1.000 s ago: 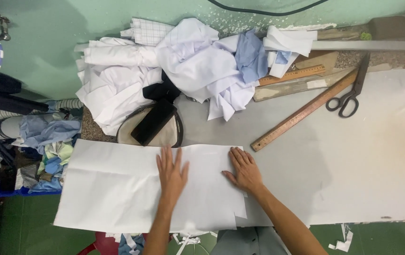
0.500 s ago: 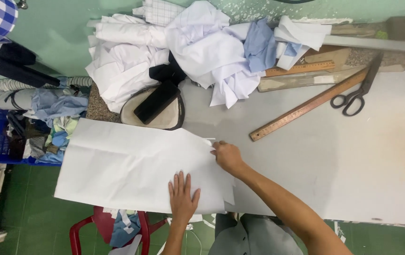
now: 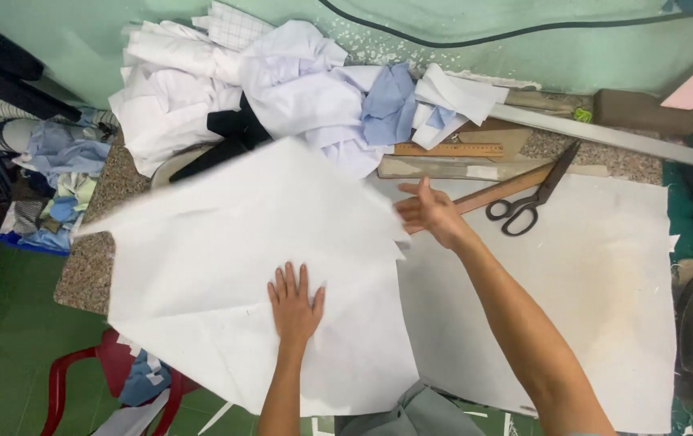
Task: The person cuts a small white paper strip using shears, then places the shears down. They unfold a larger sheet of white paper, smooth it out, and use a ruler and pencil to draw straight lines on the paper.
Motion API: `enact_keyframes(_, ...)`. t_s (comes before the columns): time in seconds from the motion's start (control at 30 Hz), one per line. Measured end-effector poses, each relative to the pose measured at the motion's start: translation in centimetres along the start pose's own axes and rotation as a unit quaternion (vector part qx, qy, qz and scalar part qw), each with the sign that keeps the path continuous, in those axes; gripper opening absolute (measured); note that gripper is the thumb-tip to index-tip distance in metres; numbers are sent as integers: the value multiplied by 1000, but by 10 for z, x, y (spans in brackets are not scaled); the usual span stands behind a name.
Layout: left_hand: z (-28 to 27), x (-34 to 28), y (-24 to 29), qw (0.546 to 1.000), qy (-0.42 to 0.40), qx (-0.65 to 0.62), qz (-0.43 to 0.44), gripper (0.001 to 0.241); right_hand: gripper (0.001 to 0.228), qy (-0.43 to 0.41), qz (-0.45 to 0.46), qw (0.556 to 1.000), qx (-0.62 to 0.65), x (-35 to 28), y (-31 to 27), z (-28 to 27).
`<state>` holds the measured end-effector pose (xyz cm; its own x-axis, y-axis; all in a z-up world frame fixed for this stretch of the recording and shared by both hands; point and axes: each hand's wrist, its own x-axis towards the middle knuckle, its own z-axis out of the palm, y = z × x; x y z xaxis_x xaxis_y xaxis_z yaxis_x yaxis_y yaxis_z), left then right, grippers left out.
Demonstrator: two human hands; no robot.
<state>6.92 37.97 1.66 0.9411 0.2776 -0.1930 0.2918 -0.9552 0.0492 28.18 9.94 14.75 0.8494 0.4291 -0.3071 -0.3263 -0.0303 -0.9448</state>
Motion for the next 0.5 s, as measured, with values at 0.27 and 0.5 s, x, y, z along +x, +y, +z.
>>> enact_keyframes(0.27, -8, -2, 5, 1000, 19, -21, 5, 70, 88, -4, 118, 990, -71, -12, 65, 45)
enact_keyframes(0.5, 16, -49, -15, 950, 259, -167, 43, 67, 15, 149, -102, 975, -128, 13, 114, 77)
